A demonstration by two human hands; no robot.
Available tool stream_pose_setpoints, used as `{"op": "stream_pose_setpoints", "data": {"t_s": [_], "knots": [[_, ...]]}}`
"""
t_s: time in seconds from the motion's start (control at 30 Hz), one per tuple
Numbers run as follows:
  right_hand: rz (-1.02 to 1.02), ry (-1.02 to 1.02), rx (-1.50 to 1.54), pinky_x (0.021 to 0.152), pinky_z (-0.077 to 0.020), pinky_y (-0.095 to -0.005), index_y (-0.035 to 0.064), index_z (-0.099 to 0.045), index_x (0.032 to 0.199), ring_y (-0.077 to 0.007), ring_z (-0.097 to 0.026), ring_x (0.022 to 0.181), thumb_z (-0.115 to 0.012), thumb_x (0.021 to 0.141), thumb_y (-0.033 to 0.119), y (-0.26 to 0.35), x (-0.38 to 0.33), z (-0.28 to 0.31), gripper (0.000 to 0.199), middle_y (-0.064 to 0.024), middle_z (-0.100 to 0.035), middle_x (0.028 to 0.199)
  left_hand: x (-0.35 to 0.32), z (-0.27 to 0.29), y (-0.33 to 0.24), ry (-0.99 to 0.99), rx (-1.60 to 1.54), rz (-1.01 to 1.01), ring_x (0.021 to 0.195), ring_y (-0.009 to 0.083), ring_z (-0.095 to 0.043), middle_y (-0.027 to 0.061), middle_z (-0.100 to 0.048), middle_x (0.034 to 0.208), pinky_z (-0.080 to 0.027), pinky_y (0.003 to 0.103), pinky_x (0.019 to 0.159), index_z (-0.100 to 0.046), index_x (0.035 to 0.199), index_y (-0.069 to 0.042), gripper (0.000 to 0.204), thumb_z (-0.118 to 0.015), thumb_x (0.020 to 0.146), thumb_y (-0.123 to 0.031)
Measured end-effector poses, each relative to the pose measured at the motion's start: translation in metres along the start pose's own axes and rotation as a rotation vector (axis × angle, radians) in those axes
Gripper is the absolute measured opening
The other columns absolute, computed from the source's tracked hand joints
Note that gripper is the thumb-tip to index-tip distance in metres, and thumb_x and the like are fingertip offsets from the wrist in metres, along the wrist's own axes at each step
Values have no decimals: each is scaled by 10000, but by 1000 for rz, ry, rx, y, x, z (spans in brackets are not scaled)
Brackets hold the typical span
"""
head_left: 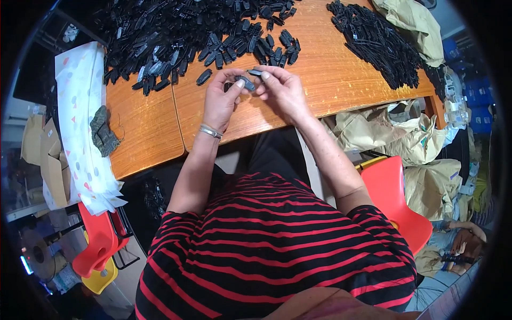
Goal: Assembling and sorting small black plastic clips on a wooden workbench.
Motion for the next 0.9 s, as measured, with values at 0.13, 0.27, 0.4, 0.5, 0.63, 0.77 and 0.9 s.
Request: {"op": "stream_pose_setpoints", "data": {"t_s": [0.13,0.27,0.4,0.5,0.63,0.77,0.9], "knots": [[495,-127,-584,571,-484,-209,8,-601,1147,-68,-593,674,-583,901,89,13,-17,-16,260,-70,-622,931,-6,-9,-5,-95,-19,-158,707,62,-564,47,-596,1020,-392,154,560,-523,1158,-35,315,-630,862,-51],[494,-205,-496,575,-497,-213,2,-599,1136,-79,-603,657,-607,877,53,7,-22,-22,264,-69,-631,902,-8,-6,12,-128,-264,-44,717,59,-561,41,-618,970,-402,158,590,-549,1116,-10,266,-632,869,-66],[243,-190,-276,495,-447,-210,-29,-599,1088,-60,-540,565,-630,843,31,1,-24,-21,254,-39,-622,759,-13,-3,22,-75,-389,54,715,53,-556,13,-638,860,-407,169,591,-596,1056,-12,197,-628,882,-99],[211,-168,-198,486,-445,-199,-34,-583,1074,-50,-536,560,-624,853,36,0,-23,-19,236,-30,-619,721,-15,-1,17,-76,-354,57,718,52,-556,2,-643,847,-408,172,591,-607,1049,-21,184,-622,888,-109],[226,-175,-203,622,-506,-218,-38,-570,1066,-81,-610,694,-602,878,33,6,-24,-20,203,-48,-638,805,-15,0,13,-68,-302,20,755,52,-558,2,-648,922,-405,174,592,-607,1072,-34,196,-619,888,-104],[327,-196,-313,488,-455,-201,-28,-591,1022,-66,-554,573,-648,831,28,6,-25,-24,207,-21,-576,723,-16,-1,10,-74,-251,-11,792,51,-559,4,-643,977,-404,176,595,-604,1100,-38,221,-617,886,-89],[361,-156,-487,513,-494,-217,-22,-593,1019,-66,-590,607,-644,845,24,2,-25,-21,187,-38,-622,773,-17,-1,8,-76,-225,-33,808,49,-557,5,-640,1003,-405,175,597,-599,1135,-32,257,-617,882,-71]]}}
Point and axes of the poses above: each hand's wrist, its own x-axis towards the middle knuckle, its own z-axis out of the back of the hand, y = z × x, the point moved 3 cm from there along x, towards the middle knuckle
